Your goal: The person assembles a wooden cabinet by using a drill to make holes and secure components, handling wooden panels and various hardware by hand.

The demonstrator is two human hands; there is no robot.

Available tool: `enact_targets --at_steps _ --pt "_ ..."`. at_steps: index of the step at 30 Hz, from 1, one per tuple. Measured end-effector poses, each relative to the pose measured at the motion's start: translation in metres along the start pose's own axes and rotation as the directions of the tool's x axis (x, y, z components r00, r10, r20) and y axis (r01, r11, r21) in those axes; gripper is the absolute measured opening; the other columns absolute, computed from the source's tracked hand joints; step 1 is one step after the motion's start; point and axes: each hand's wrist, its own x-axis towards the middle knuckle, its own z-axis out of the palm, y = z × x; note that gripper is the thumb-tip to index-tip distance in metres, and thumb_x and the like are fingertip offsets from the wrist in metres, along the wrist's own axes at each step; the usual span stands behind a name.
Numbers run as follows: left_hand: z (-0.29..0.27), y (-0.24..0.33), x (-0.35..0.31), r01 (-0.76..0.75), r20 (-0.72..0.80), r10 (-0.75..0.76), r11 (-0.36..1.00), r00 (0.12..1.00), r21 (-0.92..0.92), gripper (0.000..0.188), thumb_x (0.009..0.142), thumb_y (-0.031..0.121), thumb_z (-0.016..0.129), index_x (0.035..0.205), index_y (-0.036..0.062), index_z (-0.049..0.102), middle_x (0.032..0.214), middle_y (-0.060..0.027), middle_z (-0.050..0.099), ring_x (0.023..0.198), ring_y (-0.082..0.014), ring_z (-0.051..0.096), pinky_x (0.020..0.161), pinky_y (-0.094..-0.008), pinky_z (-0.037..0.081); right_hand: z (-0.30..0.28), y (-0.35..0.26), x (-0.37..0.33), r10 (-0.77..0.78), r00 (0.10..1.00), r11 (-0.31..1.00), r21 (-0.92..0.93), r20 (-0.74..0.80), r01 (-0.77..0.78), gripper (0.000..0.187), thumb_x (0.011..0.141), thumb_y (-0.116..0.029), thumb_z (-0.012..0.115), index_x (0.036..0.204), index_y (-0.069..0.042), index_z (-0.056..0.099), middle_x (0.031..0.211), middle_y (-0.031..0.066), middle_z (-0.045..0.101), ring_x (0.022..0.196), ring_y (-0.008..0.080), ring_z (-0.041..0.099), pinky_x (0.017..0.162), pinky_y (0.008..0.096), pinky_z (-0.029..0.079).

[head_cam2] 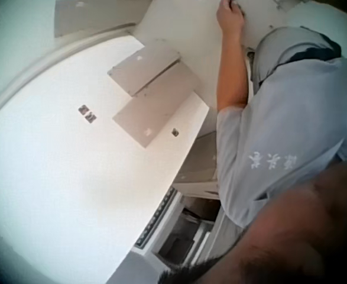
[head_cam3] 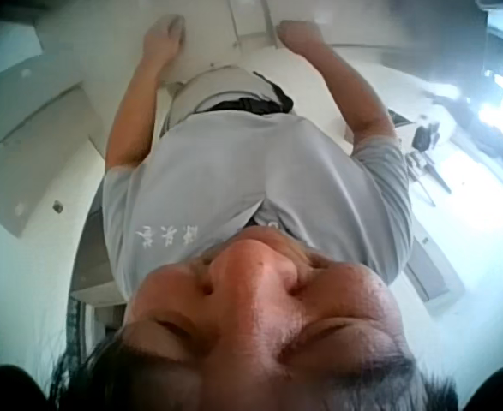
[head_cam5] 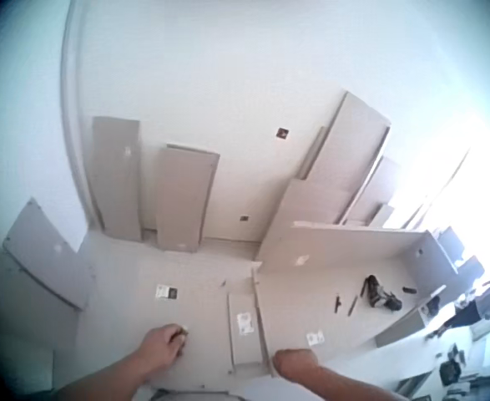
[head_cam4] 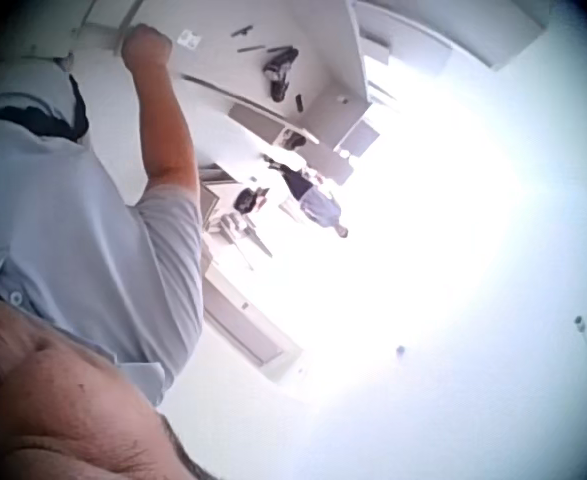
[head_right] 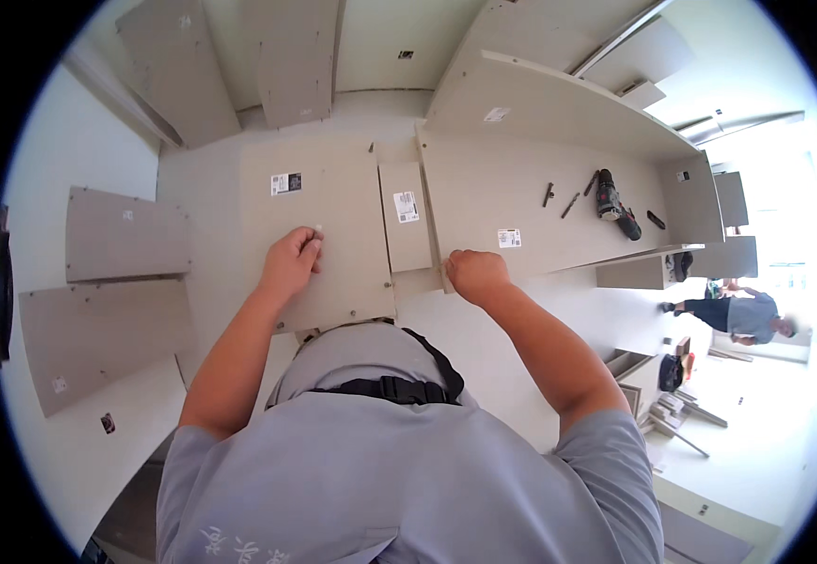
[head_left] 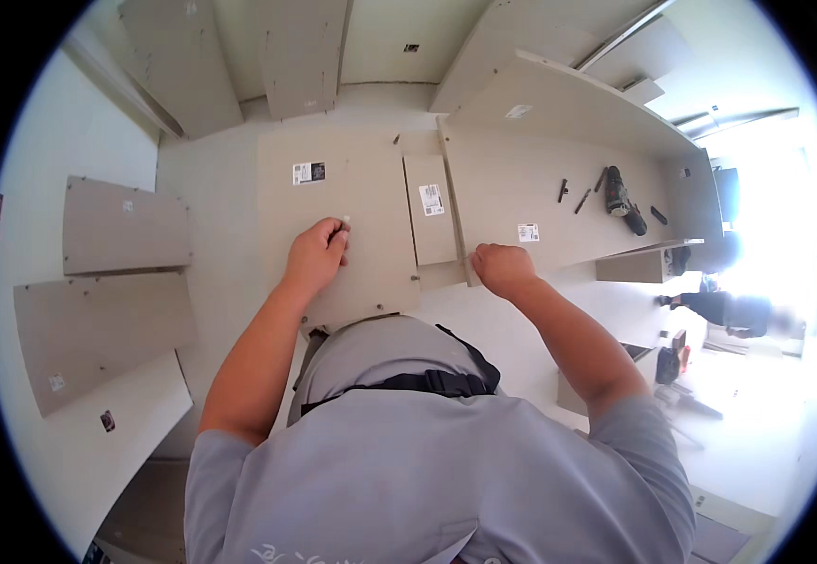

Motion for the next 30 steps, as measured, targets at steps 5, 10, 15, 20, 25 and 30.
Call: enact_targets --at_steps 5,10,15,20,25,30 --pt "-0.003 -0.006 -0.002 -0.018 0.002 0.018 1.000 1.000 -0.025 0.022 0.102 0.017 0.058 0.115 0.0023 0.067 0.085 -0.0064 0.070 0.067 -0.0159 0.070 0.068 -0.0324 0.055 0.007 -0.004 0.001 0.039 0.999 0.999 0.001 -0.016 -0.039 0.037 0.107 -0.034 0.044 0.094 -0.006 0.066 0.092 0.0140 0.074 0.085 0.0344 0.071 0.076 0.0479 0.057" --pt "-0.003 -0.005 -0.005 0.000 -0.008 0.000 0.999 1.000 -0.033 0.020 0.101 0.017 0.060 0.116 0.0048 0.067 0.085 -0.0061 0.071 0.067 -0.0159 0.070 0.068 -0.0328 0.055 0.002 -0.008 0.006 -0.006 1.000 0.999 -0.047 0.028 0.008 0.036 0.107 -0.033 0.044 0.095 -0.006 0.064 0.091 0.0142 0.074 0.083 0.0349 0.071 0.075 0.0478 0.057" --pt "-0.001 -0.006 -0.001 -0.030 -0.023 0.031 0.999 0.999 0.028 0.018 0.101 0.017 0.061 0.114 0.0065 0.068 0.081 -0.0066 0.070 0.066 -0.0152 0.068 0.067 -0.0332 0.054 -0.003 -0.006 0.012 -0.013 0.995 0.997 -0.068 0.103 0.020 0.034 0.107 -0.031 0.045 0.096 -0.005 0.065 0.091 0.0141 0.074 0.082 0.0348 0.072 0.075 0.0481 0.057" --pt "0.000 -0.003 -0.006 -0.028 -0.043 0.029 0.999 0.999 0.021 0.018 0.101 0.017 0.061 0.114 0.0057 0.067 0.080 -0.0070 0.069 0.064 -0.0151 0.067 0.066 -0.0323 0.054 -0.010 -0.006 0.019 -0.075 0.987 0.995 -0.059 0.138 0.084 0.035 0.106 -0.031 0.046 0.096 -0.004 0.066 0.091 0.0140 0.074 0.083 0.0342 0.073 0.075 0.0471 0.058" --pt "0.008 -0.003 -0.004 0.003 -0.048 -0.003 1.000 0.999 -0.010 0.018 0.102 0.015 0.060 0.114 0.0049 0.067 0.085 -0.0054 0.070 0.066 -0.0136 0.067 0.065 -0.0299 0.053 -0.009 -0.006 0.017 -0.092 0.971 0.989 -0.093 0.221 0.115 0.031 0.103 -0.028 0.050 0.099 -0.005 0.069 0.099 0.0164 0.075 0.090 0.0347 0.073 0.076 0.0461 0.059" --pt "0.003 0.003 0.004 0.120 0.031 -0.116 0.961 0.993 -0.250 0.018 0.104 0.014 0.056 0.117 0.0070 0.065 0.096 -0.0044 0.072 0.077 -0.0128 0.069 0.067 -0.0291 0.053 0.004 0.012 0.021 -0.106 0.991 0.984 0.154 0.081 0.093 0.032 0.104 -0.030 0.051 0.099 -0.004 0.069 0.094 0.0157 0.074 0.088 0.0317 0.072 0.077 0.0439 0.057"
